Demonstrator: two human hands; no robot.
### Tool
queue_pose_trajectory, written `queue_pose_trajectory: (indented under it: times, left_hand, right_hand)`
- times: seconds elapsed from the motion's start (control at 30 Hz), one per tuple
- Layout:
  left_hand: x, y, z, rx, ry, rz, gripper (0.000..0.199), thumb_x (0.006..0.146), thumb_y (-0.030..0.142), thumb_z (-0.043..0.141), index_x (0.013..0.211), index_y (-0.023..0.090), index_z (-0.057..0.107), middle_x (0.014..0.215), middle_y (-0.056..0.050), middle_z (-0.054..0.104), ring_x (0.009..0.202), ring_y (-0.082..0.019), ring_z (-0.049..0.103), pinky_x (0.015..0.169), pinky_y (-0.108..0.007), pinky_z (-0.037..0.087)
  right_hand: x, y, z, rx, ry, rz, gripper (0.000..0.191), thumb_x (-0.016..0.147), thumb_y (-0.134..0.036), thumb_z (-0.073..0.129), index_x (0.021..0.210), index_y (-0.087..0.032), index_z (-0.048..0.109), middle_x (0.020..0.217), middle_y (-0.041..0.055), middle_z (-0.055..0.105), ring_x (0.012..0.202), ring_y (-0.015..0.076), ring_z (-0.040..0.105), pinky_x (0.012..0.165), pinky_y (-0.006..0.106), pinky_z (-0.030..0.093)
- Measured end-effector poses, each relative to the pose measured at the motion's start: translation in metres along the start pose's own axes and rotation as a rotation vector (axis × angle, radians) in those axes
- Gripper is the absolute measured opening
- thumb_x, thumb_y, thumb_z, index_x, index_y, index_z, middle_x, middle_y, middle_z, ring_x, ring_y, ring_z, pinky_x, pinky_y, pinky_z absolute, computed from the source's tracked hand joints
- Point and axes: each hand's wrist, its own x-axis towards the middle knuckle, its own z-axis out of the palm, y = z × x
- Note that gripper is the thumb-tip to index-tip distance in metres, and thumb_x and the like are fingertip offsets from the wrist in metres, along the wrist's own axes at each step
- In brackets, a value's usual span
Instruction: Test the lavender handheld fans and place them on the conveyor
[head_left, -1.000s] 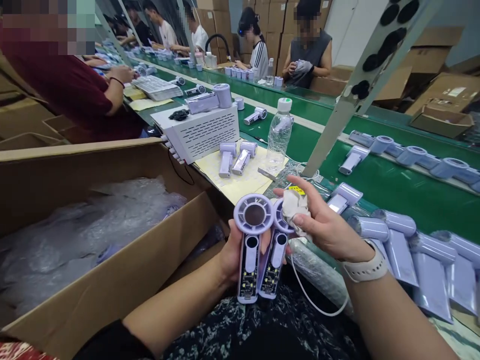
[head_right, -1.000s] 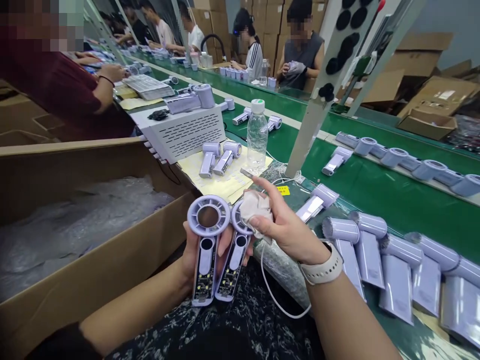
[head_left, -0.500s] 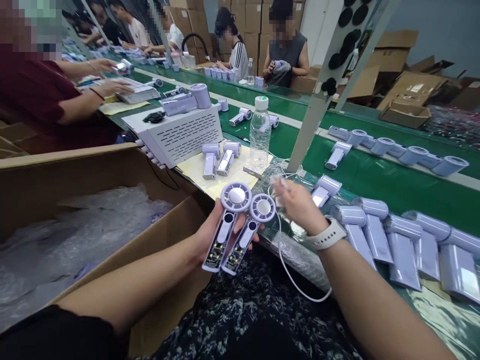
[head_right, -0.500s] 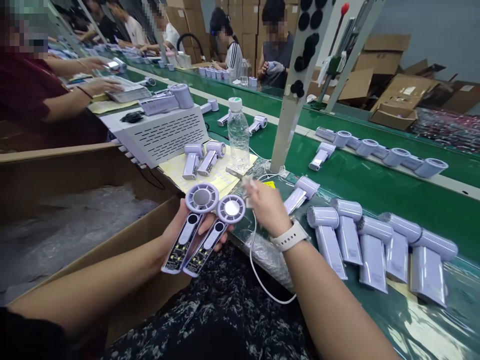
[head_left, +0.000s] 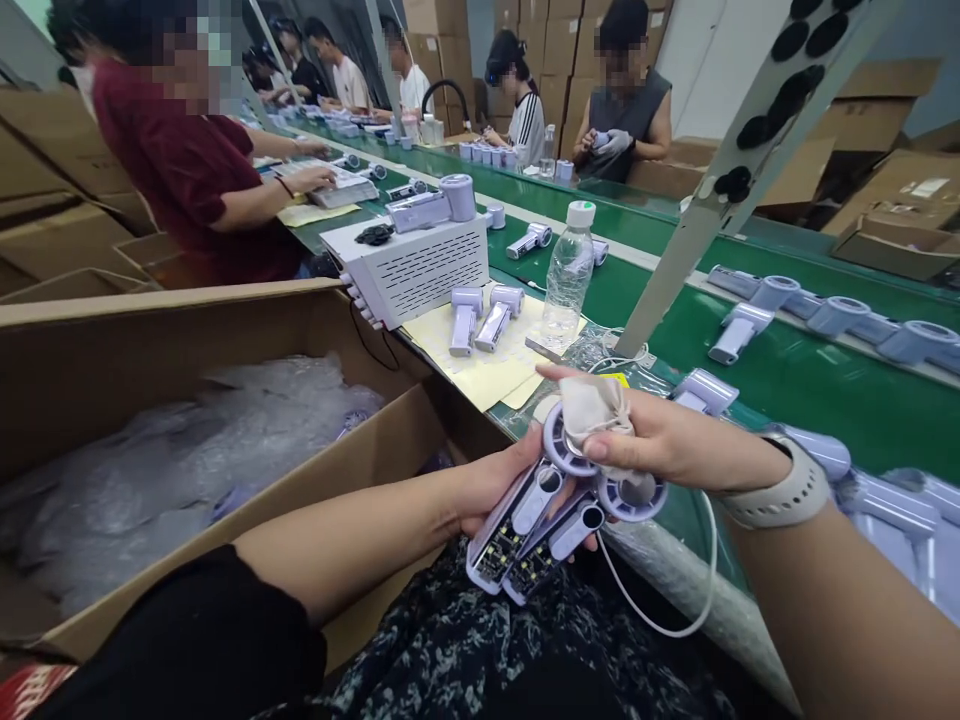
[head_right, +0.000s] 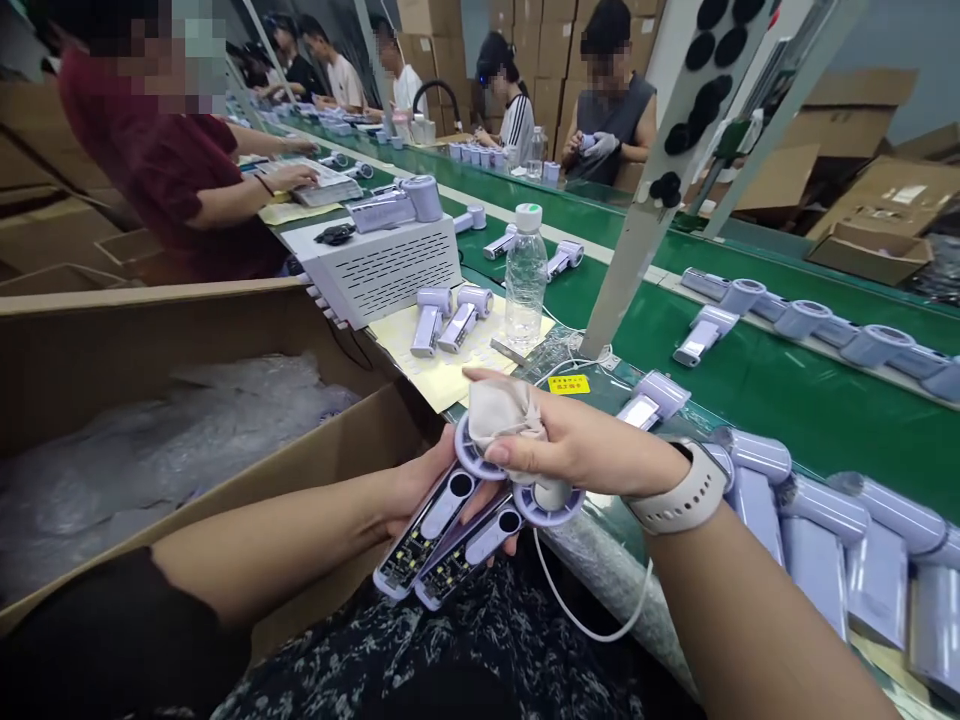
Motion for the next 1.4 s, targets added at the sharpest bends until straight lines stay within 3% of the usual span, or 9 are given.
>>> queue_pose_trajectory:
  times: [0.13,0.33,0.53,0.63,0.8,0.93,1.07,1.27,1.4]
  left_hand:
    - [0.001,0.001,0.0,0.013,0.08,-0.012,0.08,0.07,0.094,0.06,0.067,0.014,0.064,0.08,-0.011,0.077,0.066,-0.02,0.072,0.058,-0.027,0.056]
    - [0.0,-0.009,-0.005,-0.092,0.095,0.065,0.079,0.075,0.092,0.056,0.067,0.014,0.061,0.096,-0.016,0.078,0.079,-0.024,0.076,0.063,-0.03,0.061]
    - [-0.006,-0.002,0.004,-0.025,0.105,0.289,0.08,0.073,0.095,0.056,0.066,0.015,0.059,0.085,-0.016,0.076,0.082,-0.026,0.073,0.072,-0.033,0.06]
    - [-0.006,0.014,0.024,0.204,0.209,0.413,0.07,0.072,0.085,0.07,0.075,0.016,0.065,0.077,-0.009,0.071,0.068,-0.02,0.066,0.069,-0.032,0.056]
    - [0.002,0.032,0.045,0.783,0.263,0.517,0.051,0.062,0.046,0.097,0.101,0.02,0.079,0.098,-0.008,0.073,0.093,-0.027,0.068,0.089,-0.04,0.057]
    - [0.038,0.027,0.031,0.564,0.344,0.605,0.05,0.071,0.054,0.091,0.103,0.019,0.076,0.099,-0.009,0.073,0.094,-0.024,0.069,0.09,-0.038,0.059]
    - [0.079,0.007,0.037,0.18,0.267,0.529,0.049,0.079,0.049,0.087,0.114,0.022,0.066,0.095,-0.002,0.068,0.084,-0.017,0.067,0.081,-0.034,0.062]
    - [0.087,-0.01,0.071,0.318,-0.055,0.456,0.045,0.088,0.025,0.079,0.127,0.025,0.055,0.102,0.0,0.061,0.082,-0.015,0.068,0.074,-0.03,0.06]
    - [0.086,-0.013,0.068,0.375,0.029,0.434,0.041,0.089,0.031,0.078,0.122,0.023,0.054,0.097,0.001,0.059,0.074,-0.012,0.068,0.066,-0.026,0.057]
  right_hand:
    - [0.004,0.002,0.011,0.0,0.049,0.082,0.046,0.09,-0.062,0.072,0.106,-0.02,0.063,0.094,0.0045,0.072,0.079,0.0206,0.068,0.068,0.03,0.053]
    - [0.031,0.015,0.01,-0.583,0.38,0.214,0.065,0.104,-0.073,0.033,0.082,-0.02,0.064,0.082,0.0079,0.071,0.078,0.0239,0.068,0.072,0.035,0.053]
    - [0.023,0.039,-0.022,-0.848,0.836,0.293,0.067,0.1,-0.053,0.051,0.145,-0.004,0.05,0.147,0.034,0.052,0.142,0.0494,0.043,0.114,0.069,0.031]
    - [-0.005,0.04,0.006,-0.446,0.97,0.119,0.065,0.095,-0.055,0.057,0.149,-0.019,0.049,0.152,0.0219,0.052,0.145,0.0414,0.043,0.118,0.065,0.033]
    - [-0.063,0.024,0.06,0.441,0.566,0.036,0.043,0.083,-0.057,0.079,0.114,-0.029,0.072,0.112,0.0097,0.074,0.106,0.0332,0.069,0.095,0.051,0.057]
    - [-0.111,0.026,0.064,0.412,0.829,0.074,0.039,0.076,-0.033,0.092,0.109,-0.029,0.071,0.095,0.0029,0.071,0.086,0.0233,0.067,0.078,0.036,0.058]
    - [-0.145,0.035,0.066,0.482,1.102,0.048,0.03,0.089,-0.043,0.08,0.112,-0.026,0.068,0.103,0.004,0.068,0.084,0.0197,0.064,0.076,0.034,0.057]
    - [-0.173,0.034,0.082,0.594,1.061,-0.062,0.023,0.096,-0.042,0.072,0.111,-0.025,0.069,0.093,0.0043,0.07,0.076,0.0182,0.064,0.069,0.031,0.056]
    - [-0.172,0.039,0.09,0.647,1.051,-0.011,0.024,0.097,-0.046,0.069,0.11,-0.025,0.066,0.081,0.0031,0.068,0.067,0.0193,0.062,0.06,0.032,0.055]
